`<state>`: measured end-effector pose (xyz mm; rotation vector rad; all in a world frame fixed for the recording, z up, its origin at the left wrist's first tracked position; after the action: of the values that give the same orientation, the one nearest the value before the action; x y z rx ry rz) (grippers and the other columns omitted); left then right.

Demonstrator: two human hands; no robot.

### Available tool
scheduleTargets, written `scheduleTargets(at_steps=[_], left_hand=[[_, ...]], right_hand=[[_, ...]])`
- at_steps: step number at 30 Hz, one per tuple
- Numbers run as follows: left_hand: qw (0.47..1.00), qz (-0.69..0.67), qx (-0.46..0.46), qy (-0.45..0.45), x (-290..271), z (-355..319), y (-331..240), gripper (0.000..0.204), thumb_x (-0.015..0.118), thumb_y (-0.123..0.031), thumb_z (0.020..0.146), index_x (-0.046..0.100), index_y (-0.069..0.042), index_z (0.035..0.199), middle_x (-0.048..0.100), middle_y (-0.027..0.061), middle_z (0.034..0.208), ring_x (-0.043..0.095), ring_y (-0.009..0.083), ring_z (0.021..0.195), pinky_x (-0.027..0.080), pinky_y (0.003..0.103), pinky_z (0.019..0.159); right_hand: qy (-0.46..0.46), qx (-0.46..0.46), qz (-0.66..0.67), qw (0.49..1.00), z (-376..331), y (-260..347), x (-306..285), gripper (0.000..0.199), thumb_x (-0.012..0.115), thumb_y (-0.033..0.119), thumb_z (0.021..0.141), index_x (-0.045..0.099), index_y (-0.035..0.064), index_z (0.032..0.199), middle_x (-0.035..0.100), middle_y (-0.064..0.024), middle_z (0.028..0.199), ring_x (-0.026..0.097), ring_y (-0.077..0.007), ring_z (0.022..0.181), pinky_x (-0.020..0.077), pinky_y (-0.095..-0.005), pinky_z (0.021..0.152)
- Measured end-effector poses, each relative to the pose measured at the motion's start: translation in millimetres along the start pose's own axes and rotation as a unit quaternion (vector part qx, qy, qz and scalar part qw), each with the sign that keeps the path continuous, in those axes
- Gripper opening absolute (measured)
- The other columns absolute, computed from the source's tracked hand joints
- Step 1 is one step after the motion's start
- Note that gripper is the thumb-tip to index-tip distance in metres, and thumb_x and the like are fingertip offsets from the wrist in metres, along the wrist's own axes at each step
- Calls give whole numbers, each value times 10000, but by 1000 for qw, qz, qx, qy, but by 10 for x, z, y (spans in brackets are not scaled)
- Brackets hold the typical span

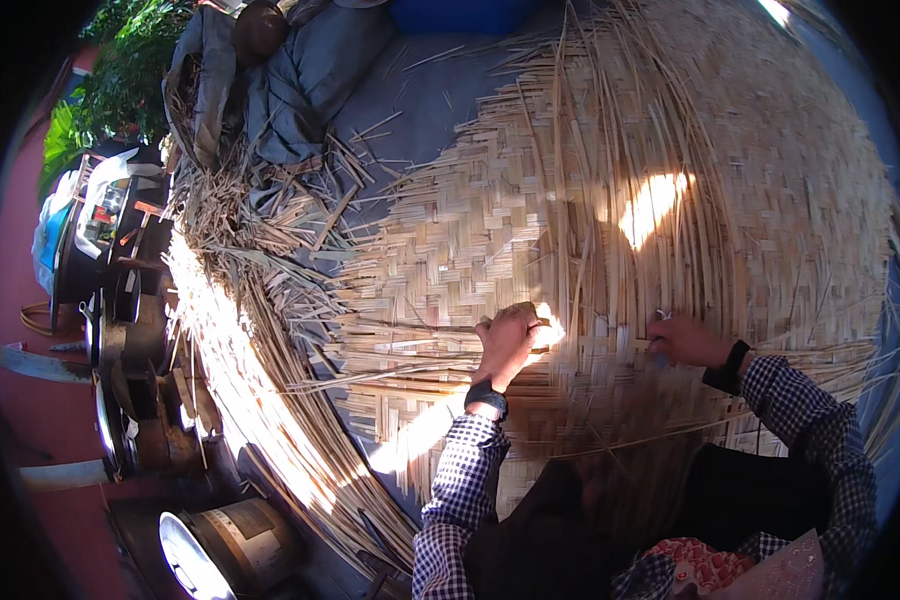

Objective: The recorder is weaving thin bamboo strips into a large circular mat, interlacing the strips manually.

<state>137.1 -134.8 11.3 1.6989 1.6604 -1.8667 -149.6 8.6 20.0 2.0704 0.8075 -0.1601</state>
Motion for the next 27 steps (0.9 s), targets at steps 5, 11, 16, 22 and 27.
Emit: scheduleTargets(at_steps=[5,11,16,22,27], left_hand=[[1000,8,-1,-17,55,-26,83,250,680,-350,833,713,-124,933,694,68,1004,614,259,1045,364,485,908],[996,-54,-73,-19,165,-116,447,110,716,-90,768,675,-72,869,652,110,862,624,306,880,435,453,824],[976,203,-45,-64,-256,-126,-253,312,803,-116,739,684,-110,1027,611,61,999,582,298,976,406,471,925],[979,-2,204,-13,772,206,-1662,548,812,-183,771,579,-17,1239,596,170,1106,615,303,967,524,424,817],[914,-387,-116,20,1007,262,-1171,334,581,-299,989,619,14,1098,675,126,942,671,249,893,559,400,822]], right_hand=[[25,10,-60,998,-7,-220,-161,161,617,173,925,639,17,958,669,-101,801,677,-191,673,538,-355,613],[-20,-47,-159,986,-8,-135,38,244,644,282,920,626,47,982,673,-112,833,681,-261,750,520,-404,674],[-87,-59,-175,979,-531,-132,-199,344,700,355,862,615,72,1039,682,-115,905,665,-329,887,496,-448,736],[-322,-70,-416,847,-1244,501,-1139,318,715,276,796,668,179,1095,684,-13,927,673,-220,895,473,-420,887],[-395,-344,-192,830,-1016,655,-896,236,617,249,934,656,144,1142,682,-54,1023,651,-266,933,467,-409,932]])
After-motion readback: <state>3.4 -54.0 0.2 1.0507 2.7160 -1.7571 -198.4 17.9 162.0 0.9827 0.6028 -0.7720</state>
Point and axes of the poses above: each hand's wrist, its own z-axis towards the middle knuckle, its own x-axis out of the palm, y = z × x, the point moved 4 cm from there along z, towards the middle knuckle
